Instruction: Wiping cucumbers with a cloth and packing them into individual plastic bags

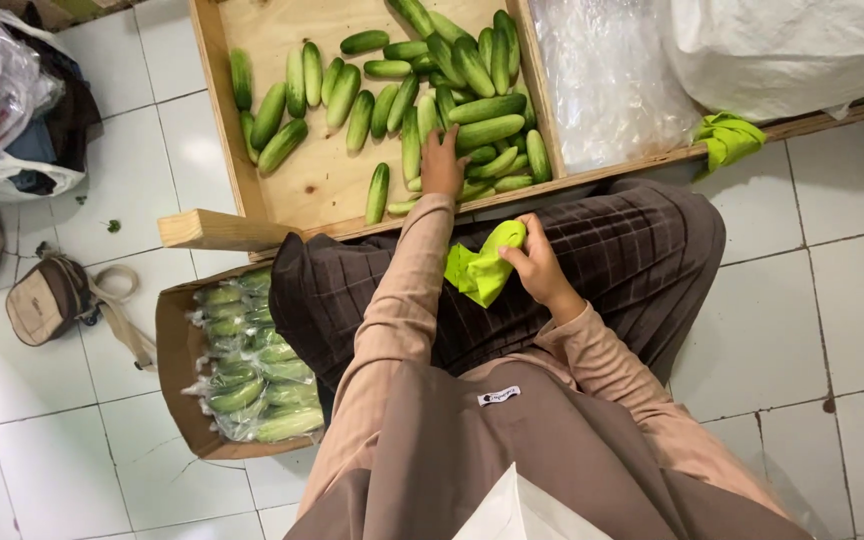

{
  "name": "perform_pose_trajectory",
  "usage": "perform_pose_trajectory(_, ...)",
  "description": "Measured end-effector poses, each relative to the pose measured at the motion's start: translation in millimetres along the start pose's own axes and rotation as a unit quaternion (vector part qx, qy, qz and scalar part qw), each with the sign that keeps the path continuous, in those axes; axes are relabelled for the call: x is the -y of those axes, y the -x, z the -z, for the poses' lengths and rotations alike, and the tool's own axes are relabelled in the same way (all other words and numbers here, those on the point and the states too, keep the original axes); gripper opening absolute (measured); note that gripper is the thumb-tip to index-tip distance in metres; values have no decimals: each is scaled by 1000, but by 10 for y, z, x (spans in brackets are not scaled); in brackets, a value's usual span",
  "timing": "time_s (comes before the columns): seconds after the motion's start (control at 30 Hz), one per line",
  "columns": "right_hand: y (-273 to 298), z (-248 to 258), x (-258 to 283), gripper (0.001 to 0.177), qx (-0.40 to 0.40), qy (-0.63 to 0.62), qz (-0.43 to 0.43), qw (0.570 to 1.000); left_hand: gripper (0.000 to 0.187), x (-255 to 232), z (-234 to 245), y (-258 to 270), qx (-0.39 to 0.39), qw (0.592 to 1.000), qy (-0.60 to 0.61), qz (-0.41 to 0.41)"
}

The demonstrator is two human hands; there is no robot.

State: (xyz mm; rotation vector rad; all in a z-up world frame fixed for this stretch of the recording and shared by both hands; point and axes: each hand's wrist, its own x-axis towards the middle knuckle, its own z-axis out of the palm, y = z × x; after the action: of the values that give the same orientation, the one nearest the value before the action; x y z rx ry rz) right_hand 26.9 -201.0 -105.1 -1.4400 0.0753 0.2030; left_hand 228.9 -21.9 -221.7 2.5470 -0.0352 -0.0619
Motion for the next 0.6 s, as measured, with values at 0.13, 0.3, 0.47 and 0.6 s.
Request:
perform_pose_trajectory(0.13,-75,114,-129,21,-19,15,2,1000,69,158,-203,-164,-5,1000,-16,-10)
perform_pose_trajectory(0.3,-66,53,2,23,-64,9,33,997,54,61,-124,-82,56,997,-4,45)
perform_pose_trajectory(0.47,-38,-50,220,29,-117,-45,87,988,59,106,117,71,91,989,88,83)
perform_pose_trajectory(0.6,10,-24,291,26,-117,-98,211,965,58,-489,1439,784,137,825,523,162)
